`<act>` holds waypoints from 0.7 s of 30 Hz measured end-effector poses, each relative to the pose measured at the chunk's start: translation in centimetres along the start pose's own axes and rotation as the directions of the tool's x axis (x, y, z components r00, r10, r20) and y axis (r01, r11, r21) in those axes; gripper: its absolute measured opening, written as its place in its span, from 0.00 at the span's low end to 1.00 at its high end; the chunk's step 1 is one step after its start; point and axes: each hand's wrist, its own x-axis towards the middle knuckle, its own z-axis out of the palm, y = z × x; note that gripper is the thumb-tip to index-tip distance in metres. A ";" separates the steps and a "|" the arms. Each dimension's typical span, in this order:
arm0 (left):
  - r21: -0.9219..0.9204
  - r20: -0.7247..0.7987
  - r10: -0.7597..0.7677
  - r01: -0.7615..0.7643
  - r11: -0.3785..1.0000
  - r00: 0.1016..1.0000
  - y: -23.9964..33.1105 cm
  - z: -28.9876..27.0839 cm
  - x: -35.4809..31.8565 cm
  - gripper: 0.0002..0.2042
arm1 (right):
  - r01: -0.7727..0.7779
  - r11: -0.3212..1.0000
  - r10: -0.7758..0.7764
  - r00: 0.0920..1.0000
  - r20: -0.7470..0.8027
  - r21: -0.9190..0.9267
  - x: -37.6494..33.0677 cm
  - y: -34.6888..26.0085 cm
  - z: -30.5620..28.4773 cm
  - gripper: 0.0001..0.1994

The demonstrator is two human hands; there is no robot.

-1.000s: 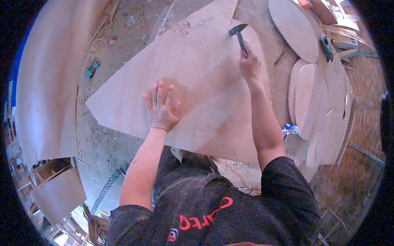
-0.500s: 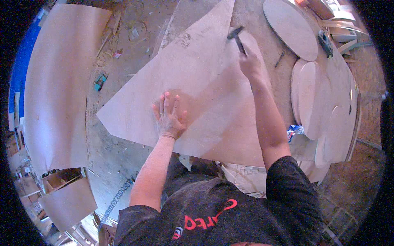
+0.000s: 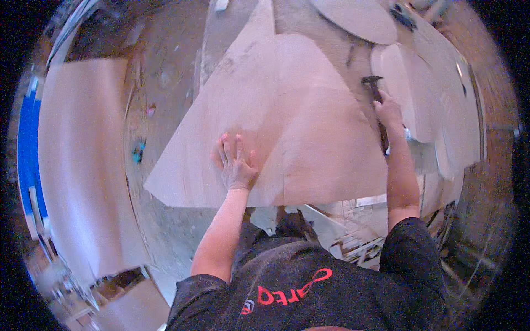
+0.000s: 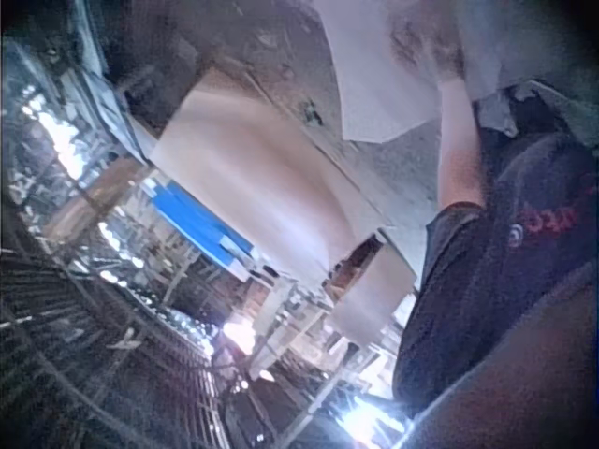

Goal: The person assembles a curved wooden panel by applying glue to the edges of two cut pieces, pressing them together, and securing the joint with a pneumatic nail gun. They then use a hammer to tap the seam and ensure alignment.

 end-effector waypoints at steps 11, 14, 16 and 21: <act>-0.075 0.098 0.175 -0.168 0.983 0.980 -0.6 -1.0 1.3 0.36 | -0.436 0.846 0.445 0.894 0.042 0.306 -27.3 -11.2 -2.4 0.11; -0.121 0.129 0.287 -0.272 0.955 0.949 -0.2 -1.8 3.6 0.37 | -0.518 0.802 0.541 0.841 0.008 0.297 -28.7 -10.8 -3.6 0.11; -0.163 0.143 0.326 -0.302 0.939 0.935 0.6 -1.7 5.9 0.37 | -0.528 0.787 0.564 0.825 -0.026 0.320 -28.3 -10.7 -4.0 0.12; -0.139 0.130 0.313 -0.296 0.945 0.941 2.4 1.8 11.1 0.36 | -0.385 0.803 0.485 0.865 -0.125 0.455 -18.2 -9.1 -3.3 0.12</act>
